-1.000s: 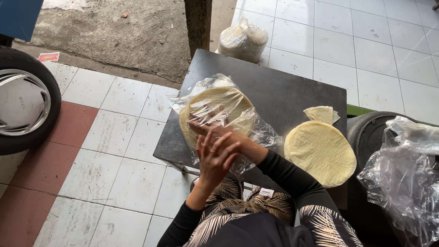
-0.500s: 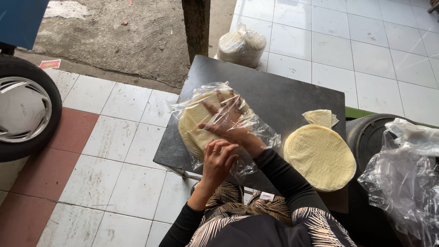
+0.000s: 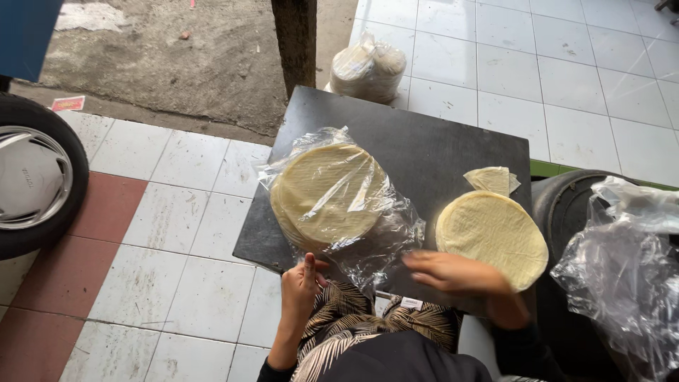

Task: The person picks up tortillas from a stack, folds them, and places them into a plastic bag by hand.

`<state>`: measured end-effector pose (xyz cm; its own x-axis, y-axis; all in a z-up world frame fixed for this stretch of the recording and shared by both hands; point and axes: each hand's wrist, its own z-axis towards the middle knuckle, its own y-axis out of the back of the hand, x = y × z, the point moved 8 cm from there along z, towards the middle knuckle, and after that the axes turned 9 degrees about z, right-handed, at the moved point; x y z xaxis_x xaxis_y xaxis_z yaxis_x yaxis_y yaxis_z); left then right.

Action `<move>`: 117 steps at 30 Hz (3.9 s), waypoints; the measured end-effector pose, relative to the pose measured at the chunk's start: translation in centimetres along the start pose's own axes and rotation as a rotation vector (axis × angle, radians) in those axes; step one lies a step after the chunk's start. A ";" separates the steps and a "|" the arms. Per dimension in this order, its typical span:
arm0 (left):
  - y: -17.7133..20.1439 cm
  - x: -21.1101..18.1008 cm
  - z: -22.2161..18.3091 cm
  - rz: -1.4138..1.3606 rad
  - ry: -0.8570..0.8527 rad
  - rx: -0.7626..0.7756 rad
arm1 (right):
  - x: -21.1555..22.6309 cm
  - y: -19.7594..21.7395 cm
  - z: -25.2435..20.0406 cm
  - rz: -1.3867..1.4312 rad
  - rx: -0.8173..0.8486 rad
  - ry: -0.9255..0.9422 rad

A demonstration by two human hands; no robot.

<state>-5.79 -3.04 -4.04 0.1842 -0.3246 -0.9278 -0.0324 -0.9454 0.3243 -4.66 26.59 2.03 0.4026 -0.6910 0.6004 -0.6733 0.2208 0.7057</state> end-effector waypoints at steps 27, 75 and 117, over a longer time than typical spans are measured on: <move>1.0 -0.7 4.3 -0.638 -0.233 -0.028 | -8.1 10.4 10.6 1.203 -0.218 -0.092; -21.2 -17.7 -6.4 0.273 -1.005 0.390 | -6.1 -1.1 -23.3 -0.056 -1.617 -0.312; -26.0 -18.7 -3.1 0.594 -1.231 0.319 | -4.3 1.5 -16.7 0.156 -1.121 -0.207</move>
<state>-5.32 27.73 5.48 -0.8979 -0.3335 -0.2873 -0.0496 -0.5718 0.8189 2.94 41.36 6.77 0.1843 -0.6792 0.7105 0.2648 0.7304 0.6296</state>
